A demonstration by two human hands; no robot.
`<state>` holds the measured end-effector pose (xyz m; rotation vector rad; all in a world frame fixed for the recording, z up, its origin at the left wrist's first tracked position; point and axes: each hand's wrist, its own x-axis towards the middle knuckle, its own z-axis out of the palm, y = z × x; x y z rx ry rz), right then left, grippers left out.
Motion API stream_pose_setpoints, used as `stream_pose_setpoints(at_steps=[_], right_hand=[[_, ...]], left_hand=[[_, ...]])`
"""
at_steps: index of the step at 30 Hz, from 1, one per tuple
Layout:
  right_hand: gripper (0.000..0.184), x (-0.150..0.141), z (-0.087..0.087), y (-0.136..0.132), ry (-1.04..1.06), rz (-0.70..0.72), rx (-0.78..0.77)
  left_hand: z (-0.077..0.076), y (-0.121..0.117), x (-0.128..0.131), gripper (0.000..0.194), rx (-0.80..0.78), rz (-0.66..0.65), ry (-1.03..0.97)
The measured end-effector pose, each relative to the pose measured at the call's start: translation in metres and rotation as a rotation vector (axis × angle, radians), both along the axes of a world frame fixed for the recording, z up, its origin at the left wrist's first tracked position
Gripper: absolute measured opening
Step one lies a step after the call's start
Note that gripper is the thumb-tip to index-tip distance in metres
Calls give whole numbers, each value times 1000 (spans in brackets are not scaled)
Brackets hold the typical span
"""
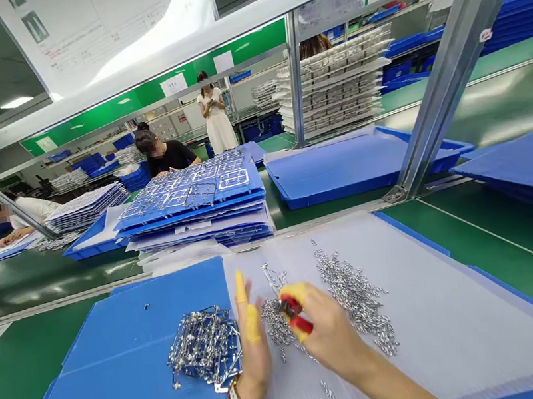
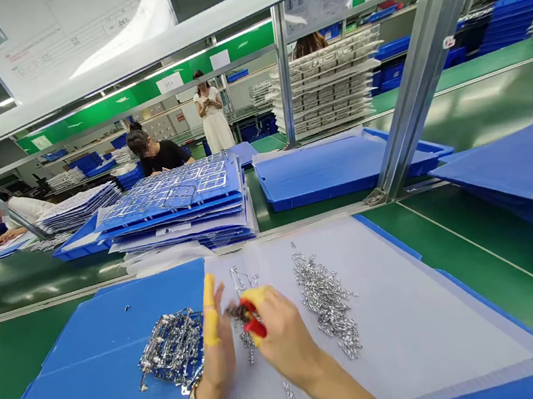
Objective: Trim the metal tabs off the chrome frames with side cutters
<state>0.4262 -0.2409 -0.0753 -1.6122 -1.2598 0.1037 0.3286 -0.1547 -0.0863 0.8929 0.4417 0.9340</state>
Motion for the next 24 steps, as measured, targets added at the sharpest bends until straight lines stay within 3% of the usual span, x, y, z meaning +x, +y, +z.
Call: stream_pose_setpoints(at_steps=[3, 6, 10, 14, 16, 24], right_hand=[[27, -15, -11, -2, -438, 170, -4], [24, -27, -19, -6, -546, 221, -74], [33, -24, -10, -14, -445, 193, -194], [21, -10, 4, -11, -443, -71, -457], [20, -6, 7, -6, -473, -131, -591], [26, -6, 17, 2, -455, -124, -756]], left_hand=[[-1, 13, 3, 59, -381, -315, -66], [0, 19, 4, 65, -505, -510, -115], [0, 16, 6, 60, -522, -482, -112], [-6, 10, 9, 58, -522, -397, -57], [-9, 7, 9, 58, -487, -364, -29], [-10, 4, 9, 62, -343, -299, 52]])
